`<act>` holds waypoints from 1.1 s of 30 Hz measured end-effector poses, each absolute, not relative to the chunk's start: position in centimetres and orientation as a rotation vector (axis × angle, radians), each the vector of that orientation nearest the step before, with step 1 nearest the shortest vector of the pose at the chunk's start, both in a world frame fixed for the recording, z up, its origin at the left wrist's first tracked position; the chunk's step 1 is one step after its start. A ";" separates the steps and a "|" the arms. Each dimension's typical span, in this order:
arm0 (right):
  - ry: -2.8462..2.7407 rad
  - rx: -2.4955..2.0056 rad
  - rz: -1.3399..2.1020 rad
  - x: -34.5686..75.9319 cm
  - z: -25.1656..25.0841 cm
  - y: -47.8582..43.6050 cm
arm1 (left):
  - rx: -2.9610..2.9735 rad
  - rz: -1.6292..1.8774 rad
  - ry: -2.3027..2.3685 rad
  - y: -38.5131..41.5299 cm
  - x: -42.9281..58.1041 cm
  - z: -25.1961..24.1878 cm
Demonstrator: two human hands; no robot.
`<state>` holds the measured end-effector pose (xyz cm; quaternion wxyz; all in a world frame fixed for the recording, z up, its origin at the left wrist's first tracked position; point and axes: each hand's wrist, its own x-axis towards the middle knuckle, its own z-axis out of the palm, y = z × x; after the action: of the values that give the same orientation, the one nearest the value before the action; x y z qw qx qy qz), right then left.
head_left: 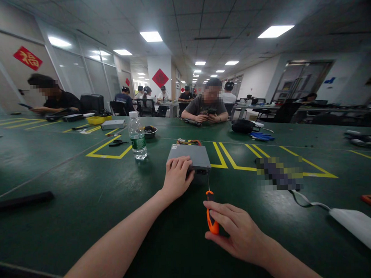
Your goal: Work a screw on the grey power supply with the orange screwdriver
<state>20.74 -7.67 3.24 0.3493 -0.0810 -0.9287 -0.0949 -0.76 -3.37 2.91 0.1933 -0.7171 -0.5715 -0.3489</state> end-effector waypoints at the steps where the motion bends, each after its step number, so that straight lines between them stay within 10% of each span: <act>1: -2.411 -0.224 -0.231 20.8 3.3 -7.7 | -2.013 -0.978 -1.604 -3.4 -0.8 2.9; 33: -2.398 -0.235 -0.250 20.8 3.3 -7.3 | -2.009 -0.991 -1.601 -3.4 -0.8 3.0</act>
<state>20.81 -7.32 3.29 0.3518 -0.0906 -0.9267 -0.0965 -0.76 -3.39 2.97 0.1927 -0.7160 -0.5705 -0.3533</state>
